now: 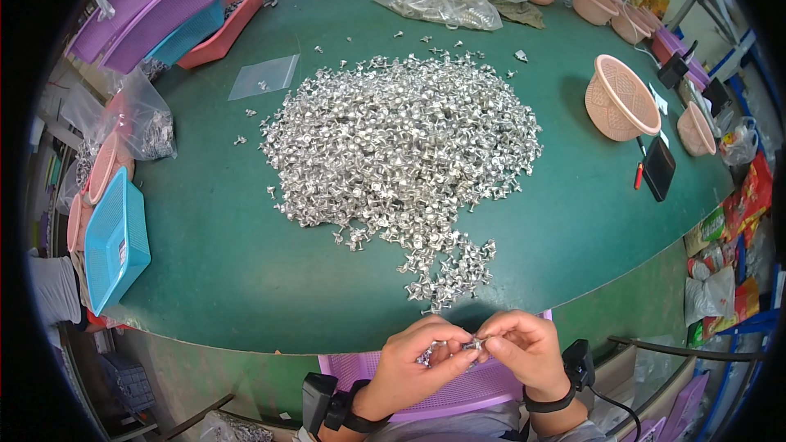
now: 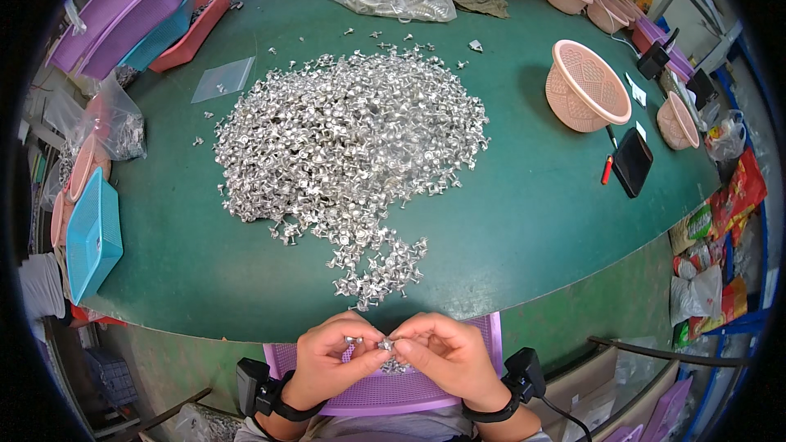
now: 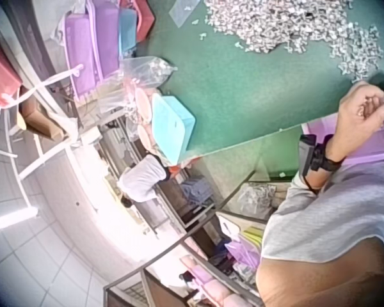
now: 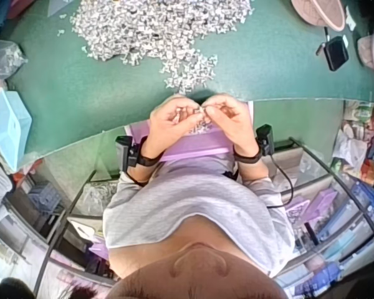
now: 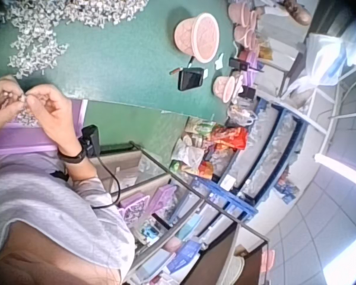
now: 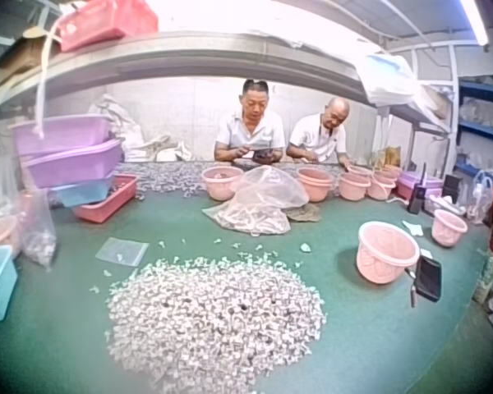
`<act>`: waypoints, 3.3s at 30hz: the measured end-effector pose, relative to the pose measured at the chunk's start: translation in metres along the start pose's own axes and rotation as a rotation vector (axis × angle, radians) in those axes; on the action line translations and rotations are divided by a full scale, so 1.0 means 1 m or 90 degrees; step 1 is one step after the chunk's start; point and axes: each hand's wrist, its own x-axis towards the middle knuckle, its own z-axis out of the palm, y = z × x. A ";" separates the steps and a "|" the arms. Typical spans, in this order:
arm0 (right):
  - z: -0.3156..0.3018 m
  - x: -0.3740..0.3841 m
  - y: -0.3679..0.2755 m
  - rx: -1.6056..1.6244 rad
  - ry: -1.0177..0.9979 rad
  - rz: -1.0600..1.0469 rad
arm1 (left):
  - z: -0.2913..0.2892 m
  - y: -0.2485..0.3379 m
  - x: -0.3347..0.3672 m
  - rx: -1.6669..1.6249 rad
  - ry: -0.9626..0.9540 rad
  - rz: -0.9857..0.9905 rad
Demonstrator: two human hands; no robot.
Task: Sorting and inspecting small metal components at a workstation in an assembly area.
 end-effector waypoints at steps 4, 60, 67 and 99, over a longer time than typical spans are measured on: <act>-0.002 -0.001 0.000 -0.006 -0.008 -0.019 | -0.003 0.002 0.000 0.009 -0.046 0.006; -0.002 -0.001 0.002 -0.067 0.067 -0.026 | -0.001 0.000 -0.005 -0.136 -0.023 -0.172; -0.003 -0.001 0.005 -0.074 0.050 -0.064 | -0.001 0.002 -0.005 -0.183 -0.030 -0.163; -0.007 0.028 0.001 -0.730 0.262 -0.263 | -0.002 0.006 0.002 -0.291 -0.096 -0.335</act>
